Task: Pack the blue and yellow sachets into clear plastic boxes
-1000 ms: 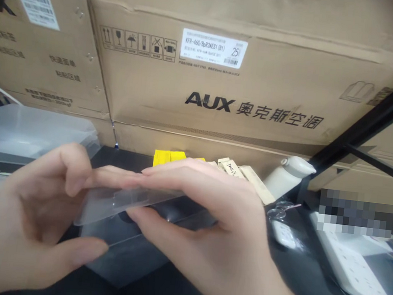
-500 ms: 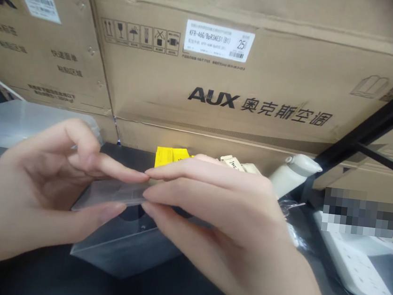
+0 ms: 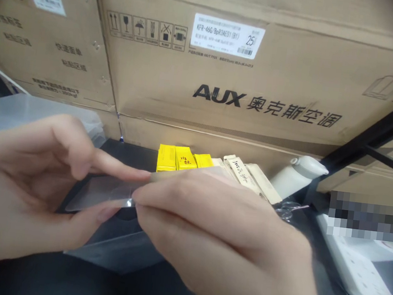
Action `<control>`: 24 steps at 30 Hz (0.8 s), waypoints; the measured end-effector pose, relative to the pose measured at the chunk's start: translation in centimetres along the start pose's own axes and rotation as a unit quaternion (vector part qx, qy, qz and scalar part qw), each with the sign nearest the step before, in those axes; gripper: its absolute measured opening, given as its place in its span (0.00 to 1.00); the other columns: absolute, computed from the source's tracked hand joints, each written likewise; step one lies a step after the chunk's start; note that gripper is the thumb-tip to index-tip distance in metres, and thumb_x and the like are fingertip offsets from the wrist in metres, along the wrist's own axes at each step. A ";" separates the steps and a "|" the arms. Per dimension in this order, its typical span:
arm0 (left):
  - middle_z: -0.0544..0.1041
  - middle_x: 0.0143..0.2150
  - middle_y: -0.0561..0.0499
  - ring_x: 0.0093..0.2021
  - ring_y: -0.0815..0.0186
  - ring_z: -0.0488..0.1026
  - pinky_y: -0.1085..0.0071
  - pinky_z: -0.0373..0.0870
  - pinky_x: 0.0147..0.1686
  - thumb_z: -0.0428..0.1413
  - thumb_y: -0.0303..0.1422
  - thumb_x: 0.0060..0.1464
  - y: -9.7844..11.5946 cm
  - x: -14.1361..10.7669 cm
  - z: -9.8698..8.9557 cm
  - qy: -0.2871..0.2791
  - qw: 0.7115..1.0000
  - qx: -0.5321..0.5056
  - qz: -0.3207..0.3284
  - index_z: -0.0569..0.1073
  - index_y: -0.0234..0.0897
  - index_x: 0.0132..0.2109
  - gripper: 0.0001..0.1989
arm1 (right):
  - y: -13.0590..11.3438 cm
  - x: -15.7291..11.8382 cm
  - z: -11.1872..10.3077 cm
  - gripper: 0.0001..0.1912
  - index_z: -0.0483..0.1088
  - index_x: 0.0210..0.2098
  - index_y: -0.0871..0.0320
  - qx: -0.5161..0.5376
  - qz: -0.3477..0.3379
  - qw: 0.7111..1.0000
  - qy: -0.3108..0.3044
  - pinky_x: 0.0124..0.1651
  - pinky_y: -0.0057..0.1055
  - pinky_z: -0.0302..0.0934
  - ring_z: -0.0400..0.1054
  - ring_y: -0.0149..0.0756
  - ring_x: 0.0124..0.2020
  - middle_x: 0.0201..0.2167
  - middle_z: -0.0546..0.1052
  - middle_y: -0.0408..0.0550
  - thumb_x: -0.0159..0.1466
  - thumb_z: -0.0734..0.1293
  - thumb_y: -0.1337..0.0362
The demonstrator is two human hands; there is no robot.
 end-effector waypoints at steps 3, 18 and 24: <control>0.81 0.36 0.53 0.35 0.59 0.81 0.66 0.81 0.35 0.64 0.22 0.45 0.2 -0.1 0.0 0.002 1.000 0.003 0.004 0.65 0.42 0.33 0.16 | -0.1 -0.1 -0.1 0.11 0.77 0.31 0.45 0.104 -0.059 0.993 0.013 0.28 0.26 0.76 0.77 0.36 0.29 0.30 0.80 0.38 0.66 0.63 0.60; 0.82 0.41 0.55 0.40 0.61 0.81 0.70 0.81 0.37 0.61 0.21 0.48 -0.4 -0.1 -0.3 -0.055 0.998 -0.017 -0.011 0.67 0.41 0.37 0.14 | 0.0 -1.1 -0.4 0.20 0.71 0.52 0.44 0.103 -0.104 0.988 -0.045 0.46 0.35 0.74 0.76 0.42 0.45 0.43 0.80 0.41 0.62 0.69 0.67; 0.81 0.36 0.55 0.36 0.60 0.81 0.68 0.82 0.35 0.63 0.23 0.47 -0.3 -0.1 -0.1 -0.030 0.999 -0.005 -0.011 0.67 0.41 0.35 0.14 | 1.2 -1.9 -0.4 0.25 0.66 0.57 0.33 0.123 -0.094 0.985 -0.073 0.41 0.36 0.76 0.77 0.45 0.42 0.40 0.80 0.39 0.61 0.69 0.60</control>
Point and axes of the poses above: each hand's wrist, its own x-axis towards the middle knuckle, its own z-axis out of the palm, y = z × x, the point moved 2 cm from there along x, towards the middle knuckle
